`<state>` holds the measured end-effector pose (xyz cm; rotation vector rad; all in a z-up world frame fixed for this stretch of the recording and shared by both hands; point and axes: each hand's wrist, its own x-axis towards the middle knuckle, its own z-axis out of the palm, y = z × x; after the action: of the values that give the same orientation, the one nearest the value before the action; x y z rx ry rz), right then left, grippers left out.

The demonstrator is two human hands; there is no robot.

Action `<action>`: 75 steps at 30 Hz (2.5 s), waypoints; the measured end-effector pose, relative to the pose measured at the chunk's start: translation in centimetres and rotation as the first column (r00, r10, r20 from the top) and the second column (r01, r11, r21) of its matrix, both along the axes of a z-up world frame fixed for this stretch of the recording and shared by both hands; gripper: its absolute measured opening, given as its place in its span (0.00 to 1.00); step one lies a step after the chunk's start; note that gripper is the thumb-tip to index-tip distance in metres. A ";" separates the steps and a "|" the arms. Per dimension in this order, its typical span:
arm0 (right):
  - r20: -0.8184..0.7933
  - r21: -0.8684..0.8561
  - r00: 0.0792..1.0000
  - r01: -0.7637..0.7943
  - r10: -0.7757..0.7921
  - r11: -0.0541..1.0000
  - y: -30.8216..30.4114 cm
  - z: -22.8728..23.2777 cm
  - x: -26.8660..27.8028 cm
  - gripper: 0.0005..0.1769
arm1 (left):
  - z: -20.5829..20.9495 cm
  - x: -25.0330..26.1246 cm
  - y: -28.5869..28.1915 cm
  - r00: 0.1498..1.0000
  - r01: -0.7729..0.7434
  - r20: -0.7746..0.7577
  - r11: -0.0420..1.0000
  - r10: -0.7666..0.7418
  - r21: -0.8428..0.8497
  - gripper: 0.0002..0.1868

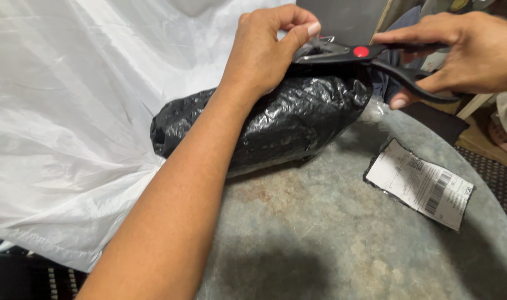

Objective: The person uses scissors to cut open a black plastic parcel on a table. They repeatedly snip along the sealed edges and then tear the plastic to widen the opening. The parcel remains on the table throughout the clip.

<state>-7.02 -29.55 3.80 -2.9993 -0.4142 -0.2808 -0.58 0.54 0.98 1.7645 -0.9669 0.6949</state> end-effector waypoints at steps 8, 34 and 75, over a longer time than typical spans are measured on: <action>-0.015 0.201 0.995 -0.092 0.097 0.975 2.3 1.8 -0.6 0.48 | 2.2 -0.5 -0.9 0.953 -0.234 0.244 0.949 0.180 0.213 0.07; 0.002 0.332 0.992 0.116 -0.124 0.936 3.7 1.5 -1.6 0.32 | -0.5 0.4 -0.4 0.851 0.078 -0.445 0.905 -0.279 -0.419 0.14; 0.013 0.938 0.964 -0.104 0.265 0.332 9.5 1.4 -3.3 0.17 | -1.9 -0.8 -2.0 0.954 -0.300 0.117 0.890 0.276 0.343 0.34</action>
<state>-10.33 -20.04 5.17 -1.7558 -0.3832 -0.1761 -1.37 -1.44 -0.88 2.2526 -0.9259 0.8038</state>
